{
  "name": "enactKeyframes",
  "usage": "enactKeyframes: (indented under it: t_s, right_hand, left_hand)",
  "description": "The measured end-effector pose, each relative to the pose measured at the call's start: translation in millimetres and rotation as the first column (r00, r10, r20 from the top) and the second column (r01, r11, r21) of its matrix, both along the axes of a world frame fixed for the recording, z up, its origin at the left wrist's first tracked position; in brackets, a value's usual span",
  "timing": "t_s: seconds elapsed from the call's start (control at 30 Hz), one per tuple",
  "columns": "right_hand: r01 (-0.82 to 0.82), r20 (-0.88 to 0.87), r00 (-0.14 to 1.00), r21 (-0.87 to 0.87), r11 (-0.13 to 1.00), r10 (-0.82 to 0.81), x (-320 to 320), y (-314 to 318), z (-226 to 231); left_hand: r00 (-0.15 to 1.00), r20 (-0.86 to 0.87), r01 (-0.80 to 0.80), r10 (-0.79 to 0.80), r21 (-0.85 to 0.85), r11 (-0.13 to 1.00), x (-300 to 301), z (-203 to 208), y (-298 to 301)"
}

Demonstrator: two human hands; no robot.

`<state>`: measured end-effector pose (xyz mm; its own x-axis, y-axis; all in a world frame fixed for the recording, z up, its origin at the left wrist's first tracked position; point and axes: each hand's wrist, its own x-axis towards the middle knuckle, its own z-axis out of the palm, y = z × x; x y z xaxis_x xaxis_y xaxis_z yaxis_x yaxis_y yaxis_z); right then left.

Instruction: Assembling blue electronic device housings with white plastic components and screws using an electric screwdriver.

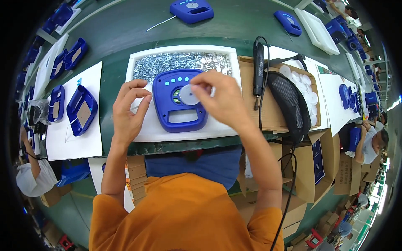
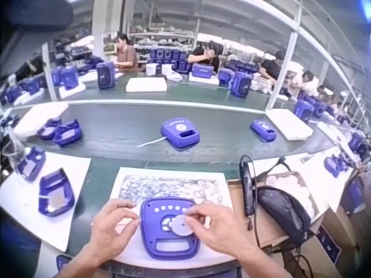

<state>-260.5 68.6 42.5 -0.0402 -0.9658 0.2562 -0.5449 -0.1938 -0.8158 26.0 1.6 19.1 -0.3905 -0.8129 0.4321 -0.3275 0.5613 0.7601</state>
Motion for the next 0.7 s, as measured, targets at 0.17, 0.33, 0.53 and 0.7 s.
enactKeyframes:
  t_s: [0.17, 0.33, 0.53, 0.7]
  right_hand:
    - [0.043, -0.174, 0.984, -0.018, 0.999, -0.046, 31.4, -10.6, -12.2]
    - [0.102, -0.213, 0.967, -0.172, 0.980, -0.138, 26.7, -12.6, -12.4]
    - [0.288, -0.222, 0.921, -0.166, 0.943, -0.320, -40.3, -11.1, -4.5]
    - [0.183, -0.464, 0.863, -0.084, 0.979, -0.201, -47.4, -0.9, -28.0]
  left_hand:
    - [0.998, 0.066, -0.001, 0.008, -0.118, 0.993, 1.0, -1.6, 2.1]
    - [0.999, 0.034, 0.007, -0.004, -0.074, 0.997, 0.2, -10.5, 2.1]
    - [1.000, 0.026, -0.003, 0.004, -0.013, 1.000, 0.0, -13.7, 2.7]
    - [1.000, 0.018, -0.007, 0.008, -0.032, 0.999, -2.6, -15.5, 1.5]
